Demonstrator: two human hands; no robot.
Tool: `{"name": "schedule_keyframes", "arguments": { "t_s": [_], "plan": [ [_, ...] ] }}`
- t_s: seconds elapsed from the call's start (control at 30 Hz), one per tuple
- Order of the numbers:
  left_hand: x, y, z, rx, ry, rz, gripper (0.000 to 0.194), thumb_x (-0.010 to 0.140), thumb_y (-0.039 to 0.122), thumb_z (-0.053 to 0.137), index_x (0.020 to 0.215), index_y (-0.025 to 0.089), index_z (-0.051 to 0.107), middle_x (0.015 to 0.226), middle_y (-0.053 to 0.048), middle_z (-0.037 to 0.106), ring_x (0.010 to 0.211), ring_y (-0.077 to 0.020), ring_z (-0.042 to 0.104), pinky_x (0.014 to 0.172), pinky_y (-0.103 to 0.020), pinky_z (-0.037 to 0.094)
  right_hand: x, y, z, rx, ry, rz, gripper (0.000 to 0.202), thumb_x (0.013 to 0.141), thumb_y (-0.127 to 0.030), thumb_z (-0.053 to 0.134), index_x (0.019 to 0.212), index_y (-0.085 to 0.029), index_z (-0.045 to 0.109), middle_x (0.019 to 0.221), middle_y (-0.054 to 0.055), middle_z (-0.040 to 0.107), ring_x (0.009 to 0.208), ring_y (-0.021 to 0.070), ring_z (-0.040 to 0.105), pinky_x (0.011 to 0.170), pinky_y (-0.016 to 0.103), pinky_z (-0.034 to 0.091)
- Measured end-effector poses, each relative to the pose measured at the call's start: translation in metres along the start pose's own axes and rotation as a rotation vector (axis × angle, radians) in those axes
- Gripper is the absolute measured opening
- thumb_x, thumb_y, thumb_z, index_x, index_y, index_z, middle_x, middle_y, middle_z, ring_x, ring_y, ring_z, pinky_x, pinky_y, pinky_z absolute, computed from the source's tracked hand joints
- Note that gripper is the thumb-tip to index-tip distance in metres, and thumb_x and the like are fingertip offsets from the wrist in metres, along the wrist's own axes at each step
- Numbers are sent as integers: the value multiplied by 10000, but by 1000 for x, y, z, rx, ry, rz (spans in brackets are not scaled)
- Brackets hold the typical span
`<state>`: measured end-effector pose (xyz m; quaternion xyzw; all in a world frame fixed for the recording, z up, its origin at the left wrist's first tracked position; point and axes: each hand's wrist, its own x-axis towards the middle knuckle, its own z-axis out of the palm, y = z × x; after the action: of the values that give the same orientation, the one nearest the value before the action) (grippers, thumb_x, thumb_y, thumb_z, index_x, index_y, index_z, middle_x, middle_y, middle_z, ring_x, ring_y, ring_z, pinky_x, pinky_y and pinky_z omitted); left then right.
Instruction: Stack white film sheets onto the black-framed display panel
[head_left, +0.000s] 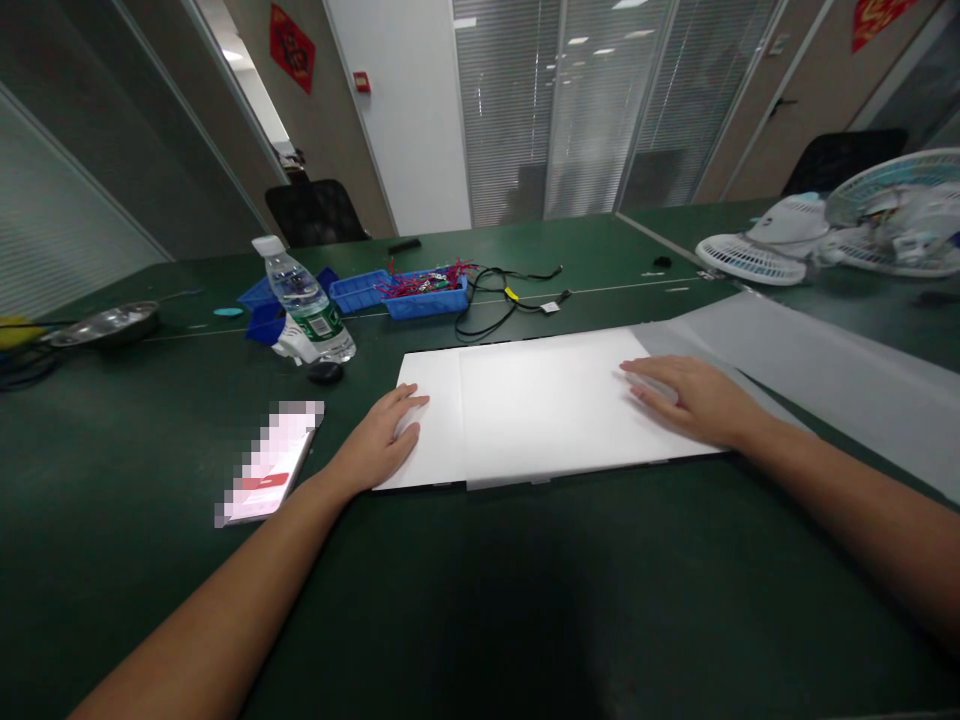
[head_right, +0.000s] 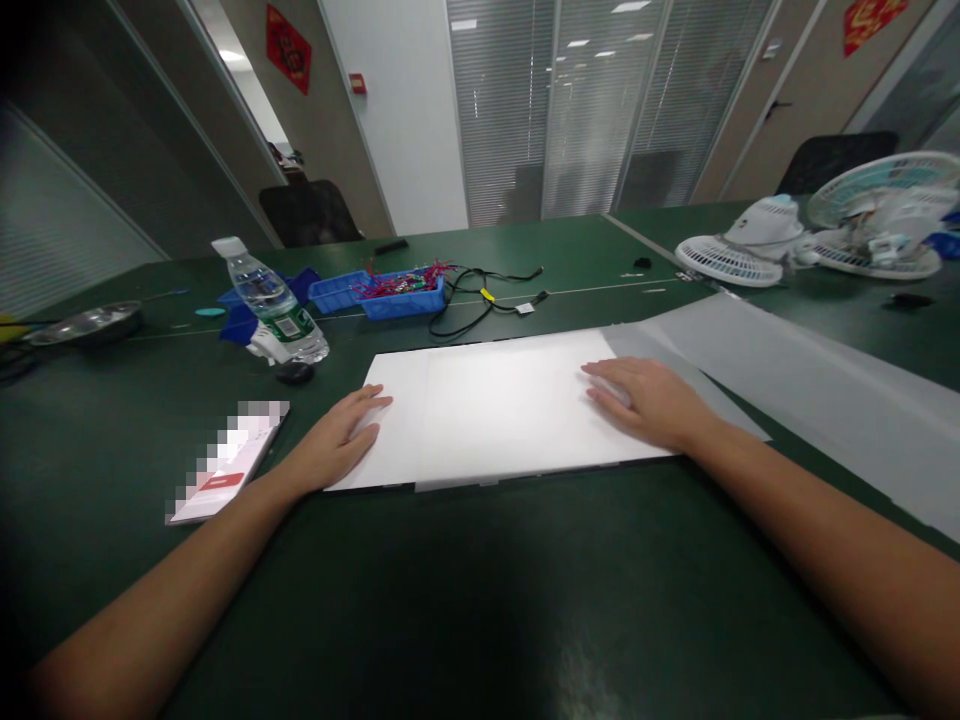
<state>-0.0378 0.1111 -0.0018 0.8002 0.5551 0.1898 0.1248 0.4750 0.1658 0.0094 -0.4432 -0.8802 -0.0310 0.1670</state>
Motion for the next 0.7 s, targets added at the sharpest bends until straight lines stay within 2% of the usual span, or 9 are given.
{"name": "schedule_keyframes", "arguments": {
  "t_s": [0.13, 0.27, 0.57, 0.7],
  "plan": [
    [0, -1, 0, -3, -2, 11, 544, 987, 420, 461, 1457, 174, 580, 1625, -168, 465, 1529, -333, 415, 1271, -571, 314, -4, 27, -7, -26, 43, 26, 431, 1037, -478, 476, 1313, -271, 734, 1328, 68, 702, 1235, 321, 653, 1063, 625, 523],
    [-1, -2, 1, -15, -4, 3, 552, 1011, 452, 434, 1464, 168, 573, 1632, -164, 456, 1534, -323, 408, 1280, -552, 301, -8, 44, -5, 40, -13, -14, 388, 1024, -480, 500, 1208, -285, 780, 1335, 47, 701, 1230, 293, 662, 1080, 589, 535],
    [-1, 2, 1, -65, 24, -16, 656, 1032, 625, 408, 1494, 179, 544, 1642, -169, 444, 1541, -322, 393, 1283, -547, 281, -5, 29, 4, 58, -98, -63, 454, 1035, -512, 502, 1398, -315, 691, 1483, 34, 605, 1350, 314, 577, 1124, 636, 477],
    [-1, 1, 0, -74, 27, -17, 716, 1017, 681, 409, 1503, 172, 539, 1649, -176, 435, 1551, -336, 376, 1288, -552, 270, -6, 22, 4, 83, -118, -81, 560, 1024, -532, 519, 1553, -352, 541, 1551, 22, 541, 1418, 328, 520, 1170, 650, 431]
  ]
}}
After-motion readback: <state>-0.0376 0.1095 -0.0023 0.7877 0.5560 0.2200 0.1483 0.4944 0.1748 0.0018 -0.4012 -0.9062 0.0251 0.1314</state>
